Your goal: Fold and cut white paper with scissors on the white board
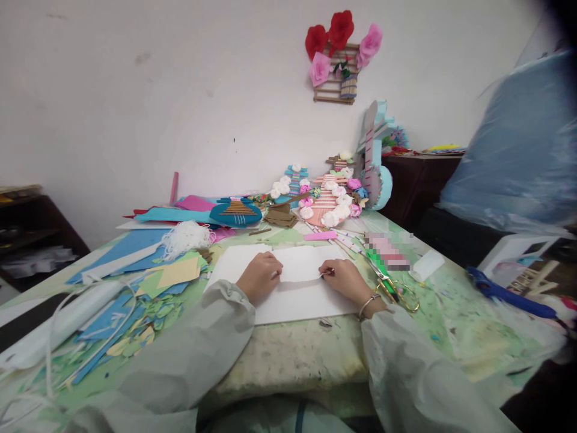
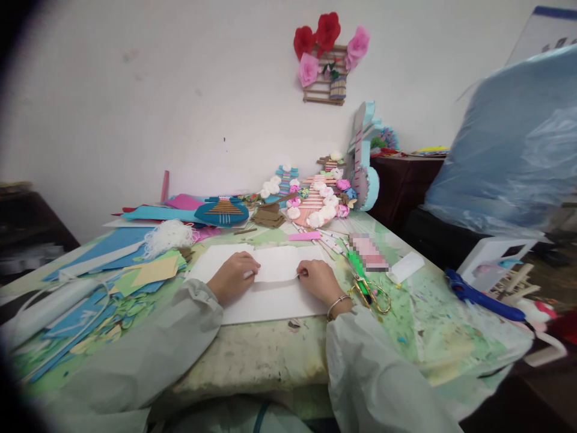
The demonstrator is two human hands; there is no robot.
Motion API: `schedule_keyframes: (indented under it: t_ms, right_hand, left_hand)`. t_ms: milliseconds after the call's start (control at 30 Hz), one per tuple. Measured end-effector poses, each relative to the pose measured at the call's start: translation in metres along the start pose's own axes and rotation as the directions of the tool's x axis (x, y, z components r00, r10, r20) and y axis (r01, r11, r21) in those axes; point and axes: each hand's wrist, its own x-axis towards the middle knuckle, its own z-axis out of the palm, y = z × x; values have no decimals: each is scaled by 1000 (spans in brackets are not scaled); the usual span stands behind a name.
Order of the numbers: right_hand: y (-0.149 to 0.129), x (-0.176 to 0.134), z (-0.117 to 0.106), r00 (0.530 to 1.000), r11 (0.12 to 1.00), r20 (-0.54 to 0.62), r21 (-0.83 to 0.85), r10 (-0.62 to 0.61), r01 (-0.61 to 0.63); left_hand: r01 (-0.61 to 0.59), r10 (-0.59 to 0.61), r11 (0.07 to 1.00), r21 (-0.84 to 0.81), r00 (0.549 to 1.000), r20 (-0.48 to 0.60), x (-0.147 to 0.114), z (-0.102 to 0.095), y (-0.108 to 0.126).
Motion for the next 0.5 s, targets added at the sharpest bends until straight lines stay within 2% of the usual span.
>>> schedule_keyframes:
  t_ms: [167,500]
  right_hand:
    - [-1,0,1,1000,999,-12,-34,5,-6]
    - [0,-1,4,1000,998,3,-61,-4,4]
  left_hand:
    - [97,-96,995,-18,992,77,-2,-5,4]
    - [143,-142,990,5,975,173,-2,-4,-4]
